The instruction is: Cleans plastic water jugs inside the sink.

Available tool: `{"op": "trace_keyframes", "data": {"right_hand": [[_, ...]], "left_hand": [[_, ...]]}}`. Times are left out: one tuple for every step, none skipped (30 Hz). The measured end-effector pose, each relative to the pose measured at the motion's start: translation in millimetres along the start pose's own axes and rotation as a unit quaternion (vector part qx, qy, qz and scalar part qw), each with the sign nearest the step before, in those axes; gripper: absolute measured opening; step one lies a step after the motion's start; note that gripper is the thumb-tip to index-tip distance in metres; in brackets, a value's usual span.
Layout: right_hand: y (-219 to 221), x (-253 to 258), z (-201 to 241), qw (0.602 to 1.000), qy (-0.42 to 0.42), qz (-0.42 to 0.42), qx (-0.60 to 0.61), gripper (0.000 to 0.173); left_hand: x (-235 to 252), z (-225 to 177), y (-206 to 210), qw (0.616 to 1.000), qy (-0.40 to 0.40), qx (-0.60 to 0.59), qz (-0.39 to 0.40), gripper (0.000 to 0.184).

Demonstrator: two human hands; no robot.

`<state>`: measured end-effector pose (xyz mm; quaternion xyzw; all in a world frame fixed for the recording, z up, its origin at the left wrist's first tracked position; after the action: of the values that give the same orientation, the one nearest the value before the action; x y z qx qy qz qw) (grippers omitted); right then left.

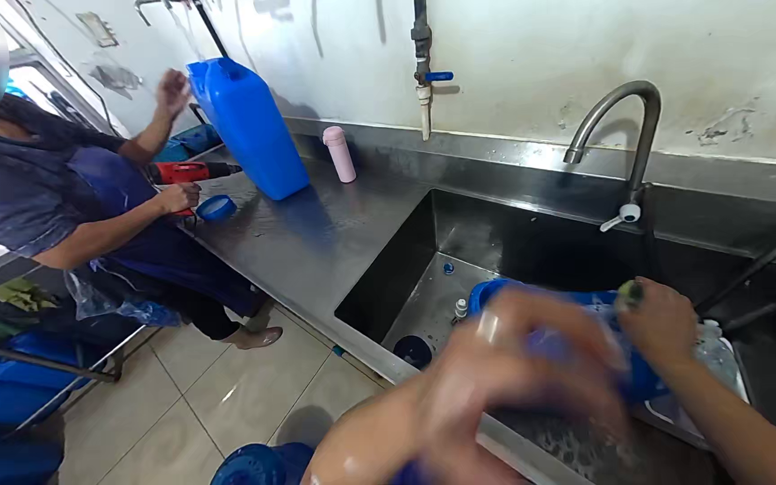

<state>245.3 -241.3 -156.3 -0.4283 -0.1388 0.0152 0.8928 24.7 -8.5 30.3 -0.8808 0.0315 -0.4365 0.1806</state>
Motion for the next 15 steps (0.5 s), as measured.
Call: {"op": "trace_keyframes", "data": {"right_hand": [[10.2, -11.6, 27.5, 0.999, -0.037, 0.026, -0.002, 0.044], [28.3, -25.7, 53.9, 0.996, -0.077, 0.048, 0.004, 0.044], [49.6, -37.0, 73.3, 0.991, -0.12, 0.056, 0.011, 0.043], [64.5, -40.2, 84.6, 0.987, -0.141, 0.072, 0.016, 0.041], [66.4, -33.6, 83.5, 0.985, -0.142, 0.097, 0.009, 0.04], [56.6, -20.1, 72.5, 0.985, -0.118, 0.129, -0.007, 0.04], [40.1, -6.4, 52.9, 0.986, -0.069, 0.148, -0.028, 0.041], [20.3, 4.4, 29.3, 0.988, -0.004, 0.151, -0.04, 0.041], [5.3, 11.4, 10.1, 0.986, 0.068, 0.143, -0.047, 0.042], [0.1, 13.1, 1.6, 0.982, 0.122, 0.135, -0.052, 0.043], [6.6, 9.2, 6.3, 0.982, 0.133, 0.124, -0.057, 0.043], [24.9, 1.6, 23.1, 0.985, 0.104, 0.123, -0.057, 0.043], [47.0, -6.5, 48.9, 0.988, 0.059, 0.14, -0.041, 0.045], [66.3, -13.2, 74.6, 0.987, 0.011, 0.157, -0.021, 0.044], [76.4, -18.5, 91.1, 0.984, -0.021, 0.174, -0.002, 0.044]], "left_hand": [[-4.2, 60.9, 16.1, 0.989, -0.066, 0.105, 0.074, 0.072], [-15.1, 115.5, 36.3, 0.95, -0.167, 0.192, 0.182, 0.087], [-29.4, 159.6, 56.5, 0.878, -0.283, 0.247, 0.298, 0.104], [-43.2, 190.9, 72.7, 0.816, -0.352, 0.287, 0.358, 0.117], [-49.2, 206.2, 79.4, 0.777, -0.383, 0.324, 0.38, 0.119], [-49.0, 210.4, 76.6, 0.761, -0.394, 0.343, 0.385, 0.114], [-47.1, 209.2, 70.9, 0.755, -0.4, 0.345, 0.388, 0.109], [-45.9, 208.2, 67.5, 0.751, -0.408, 0.344, 0.39, 0.106], [-43.6, 210.4, 66.6, 0.74, -0.418, 0.349, 0.394, 0.106], [-40.7, 215.4, 68.7, 0.728, -0.427, 0.359, 0.4, 0.107], [-39.0, 221.2, 72.1, 0.718, -0.433, 0.367, 0.403, 0.107], [-38.4, 226.3, 73.5, 0.711, -0.435, 0.376, 0.404, 0.107], [-38.2, 229.5, 74.0, 0.709, -0.433, 0.383, 0.404, 0.108], [-40.2, 230.1, 74.2, 0.71, -0.429, 0.386, 0.403, 0.108], [-44.9, 228.2, 74.3, 0.712, -0.428, 0.385, 0.402, 0.109]]}}
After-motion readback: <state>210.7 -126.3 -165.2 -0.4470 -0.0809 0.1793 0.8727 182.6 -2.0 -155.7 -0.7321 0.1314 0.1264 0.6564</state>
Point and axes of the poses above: each hand's wrist, its own x-axis towards the middle knuckle, its own y-axis out of the palm, z = x × y, the point moved 4 cm from there along x, towards the middle knuckle, and after that the axes turned 8 degrees about x, right-handed, at the moved point
